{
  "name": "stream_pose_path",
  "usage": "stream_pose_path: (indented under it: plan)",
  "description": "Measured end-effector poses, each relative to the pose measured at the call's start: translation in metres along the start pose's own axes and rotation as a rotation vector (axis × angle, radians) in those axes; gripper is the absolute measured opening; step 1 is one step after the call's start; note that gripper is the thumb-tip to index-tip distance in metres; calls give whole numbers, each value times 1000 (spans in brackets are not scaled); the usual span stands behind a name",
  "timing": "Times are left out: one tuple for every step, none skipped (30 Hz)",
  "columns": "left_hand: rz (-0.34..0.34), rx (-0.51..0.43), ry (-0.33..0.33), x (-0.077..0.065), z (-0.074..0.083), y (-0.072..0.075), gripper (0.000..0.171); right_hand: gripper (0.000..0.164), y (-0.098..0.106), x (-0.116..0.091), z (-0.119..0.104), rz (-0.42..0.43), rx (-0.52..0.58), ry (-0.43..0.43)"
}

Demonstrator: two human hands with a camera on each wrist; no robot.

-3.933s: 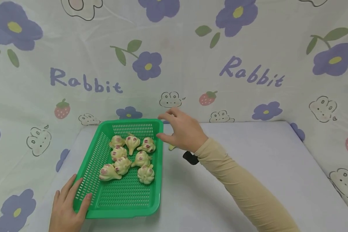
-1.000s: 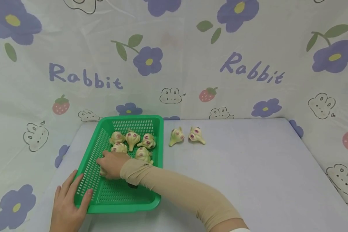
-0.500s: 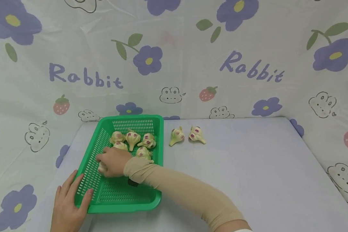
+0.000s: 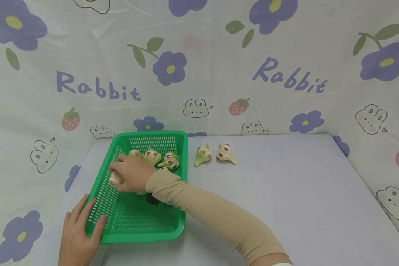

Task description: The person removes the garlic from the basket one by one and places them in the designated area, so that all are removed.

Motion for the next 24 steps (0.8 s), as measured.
stream_pose_path:
  plan:
    - [0, 0, 0, 0, 0, 0, 57, 50, 1, 0, 0, 6, -1, 1]
    - [-1, 2, 1, 0, 0, 0, 57, 49, 2, 0, 0, 9, 7, 0]
    - [0, 1, 2, 0, 0, 0, 57, 49, 4, 0, 0, 12, 15, 1]
    - [-1, 2, 3, 0, 0, 0, 57, 49, 4, 0, 0, 14, 23, 0]
    - [-1, 2, 4, 0, 0, 0, 57, 49, 6, -1, 1, 16, 32, 0]
    - [-1, 1, 4, 0, 0, 0, 57, 50, 7, -1, 1, 18, 39, -2]
    - [0, 1, 5, 0, 0, 0, 57, 50, 8, -2, 2, 21, 43, -4]
    - [1, -1, 6, 0, 0, 0, 57, 50, 10, -3, 2, 22, 51, -5]
    - [1, -3, 7, 1, 1, 1, 57, 50, 12, -5, 3, 24, 59, -7]
    - [1, -3, 7, 1, 1, 1, 57, 50, 14, -6, 3, 28, 65, -9]
    - [3, -5, 8, 0, 1, 1, 56, 50, 16, -9, 4, 29, 71, -14]
    - [2, -5, 9, 0, 1, 1, 57, 50, 18, -11, 5, 32, 74, -19]
    - [0, -3, 11, 0, 2, 1, 57, 50, 20, -13, 7, 35, 76, -23]
    - [-2, -1, 13, 0, 2, 1, 57, 50, 22, -15, 8, 37, 81, -30]
    - [-4, 2, 15, 1, 3, 1, 57, 49, 24, -17, 9, 42, 87, -35]
    - [-6, 6, 17, 1, 3, 1, 57, 49, 26, -20, 11, 48, 93, -43]
    - [-9, 8, 20, 1, 3, 1, 57, 49, 28, -22, 12, 53, 100, -47]
    - [-13, 12, 24, 1, 3, 1, 57, 48, 29, -24, 14, 61, 101, -51]
    - [-16, 15, 27, 1, 3, 1, 57, 47, 31, -27, 16, 69, 106, -57]
    - [-19, 16, 31, 1, 4, 1, 57, 47, 33, -30, 17, 78, 110, -61]
    - [-22, 16, 33, 1, 4, 1, 58, 47, 34, -33, 19, 84, 112, -65]
    - [-25, 17, 37, 1, 4, 2, 58, 47, 34, -35, 21, 89, 117, -70]
    - [-28, 18, 39, 1, 4, 2, 58, 48, 35, -38, 23, 94, 118, -70]
    - [-31, 19, 41, 1, 4, 2, 58, 50, 36, -41, 25, 98, 118, -75]
Point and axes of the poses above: each hand's wrist, its own x-axis towards the middle knuckle, its own y-axis out of the back of the hand, z = x × y, the point moved 4 cm from there along x, towards the middle knuckle
